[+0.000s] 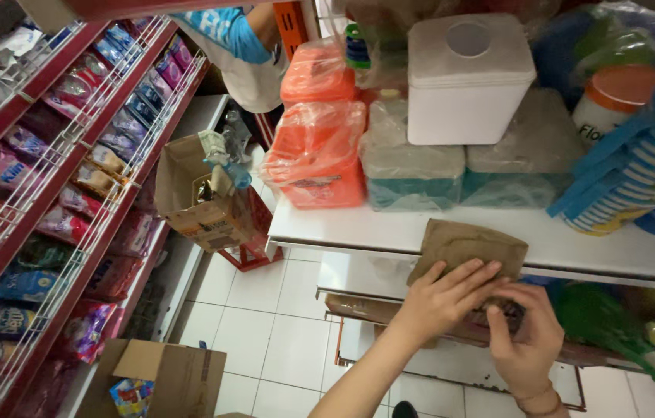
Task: The person sprays a cleaning solution onto a shelf and wipes it with a cloth. They then move to a refrigerated display case, spray the shelves, and wipe them clean.
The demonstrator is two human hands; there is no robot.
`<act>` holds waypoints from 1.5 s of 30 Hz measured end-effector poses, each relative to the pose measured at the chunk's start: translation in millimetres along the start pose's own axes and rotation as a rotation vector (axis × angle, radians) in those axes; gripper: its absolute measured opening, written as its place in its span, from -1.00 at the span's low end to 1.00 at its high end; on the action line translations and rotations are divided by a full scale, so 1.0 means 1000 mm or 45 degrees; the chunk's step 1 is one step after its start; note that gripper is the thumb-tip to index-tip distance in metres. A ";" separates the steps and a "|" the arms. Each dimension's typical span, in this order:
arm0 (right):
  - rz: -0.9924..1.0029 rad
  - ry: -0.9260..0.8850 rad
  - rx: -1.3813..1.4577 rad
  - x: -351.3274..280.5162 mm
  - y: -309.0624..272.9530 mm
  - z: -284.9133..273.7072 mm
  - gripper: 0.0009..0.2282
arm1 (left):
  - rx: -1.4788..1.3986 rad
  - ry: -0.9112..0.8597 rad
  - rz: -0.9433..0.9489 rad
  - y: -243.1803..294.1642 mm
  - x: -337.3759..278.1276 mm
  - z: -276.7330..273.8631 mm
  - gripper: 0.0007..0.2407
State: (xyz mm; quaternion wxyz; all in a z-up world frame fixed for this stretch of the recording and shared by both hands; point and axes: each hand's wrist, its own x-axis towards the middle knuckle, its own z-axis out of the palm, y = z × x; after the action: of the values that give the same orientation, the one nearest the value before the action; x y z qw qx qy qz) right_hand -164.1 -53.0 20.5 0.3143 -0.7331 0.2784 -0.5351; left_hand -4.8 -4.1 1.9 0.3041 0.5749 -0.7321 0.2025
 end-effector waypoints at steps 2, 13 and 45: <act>-0.114 0.027 -0.115 0.004 -0.010 0.010 -0.82 | 0.006 -0.063 0.022 -0.015 -0.009 -0.003 -0.60; -0.353 -0.395 -0.567 0.013 -0.016 0.051 -0.42 | 0.370 0.317 -0.564 -0.117 -0.135 -0.055 -0.47; -0.099 0.030 -0.122 0.007 -0.008 -0.022 -0.70 | -0.098 -0.182 -0.102 0.023 0.008 -0.008 -0.51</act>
State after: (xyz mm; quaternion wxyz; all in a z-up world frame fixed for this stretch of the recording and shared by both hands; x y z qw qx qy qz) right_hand -183.3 -56.8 35.6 0.2544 -0.7512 0.2787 -0.5416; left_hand -26.5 1.2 13.8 0.2807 0.6047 -0.7355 0.1205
